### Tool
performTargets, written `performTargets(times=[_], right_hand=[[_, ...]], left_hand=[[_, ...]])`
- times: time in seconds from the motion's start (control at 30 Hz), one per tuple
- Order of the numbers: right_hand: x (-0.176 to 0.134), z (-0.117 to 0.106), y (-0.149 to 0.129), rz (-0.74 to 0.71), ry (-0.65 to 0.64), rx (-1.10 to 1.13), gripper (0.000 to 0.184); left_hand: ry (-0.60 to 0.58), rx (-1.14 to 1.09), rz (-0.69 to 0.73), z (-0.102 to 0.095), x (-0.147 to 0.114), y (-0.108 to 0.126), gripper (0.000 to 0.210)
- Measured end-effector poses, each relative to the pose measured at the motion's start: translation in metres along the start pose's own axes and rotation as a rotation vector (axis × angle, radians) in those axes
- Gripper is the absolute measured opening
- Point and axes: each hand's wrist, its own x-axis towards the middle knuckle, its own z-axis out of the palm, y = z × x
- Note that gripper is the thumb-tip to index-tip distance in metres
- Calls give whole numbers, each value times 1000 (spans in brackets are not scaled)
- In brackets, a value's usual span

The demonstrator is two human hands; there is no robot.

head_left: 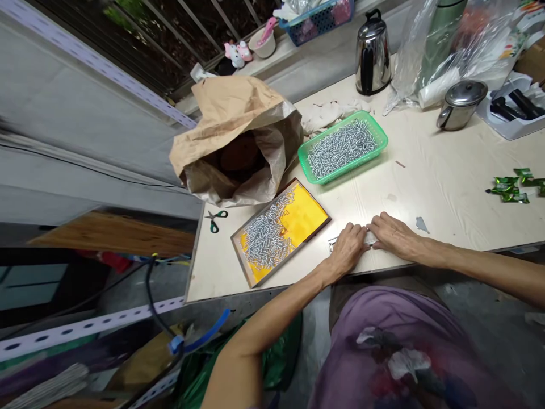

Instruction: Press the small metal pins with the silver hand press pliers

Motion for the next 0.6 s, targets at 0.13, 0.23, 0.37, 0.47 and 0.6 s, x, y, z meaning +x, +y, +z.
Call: performTargets(times=[0.13,0.23,0.37,0.47,0.6], right_hand=[[2,6,5,-48,20,56,5],[7,10,8,-64,31,95,19],[8,12,9,-32,63,106,20],[7,6,19,-55,85,134,12],[13,-9,39,-169,-25,156,37]], left_hand=[[16,-47,9,4,2,-2,14],[48,-89,11,4,5,-7,21],[65,-114,20,2,8,-12,22],[108,-118,-2,5,5,-11,20],[272,-123,-59,24,-6,2,29]])
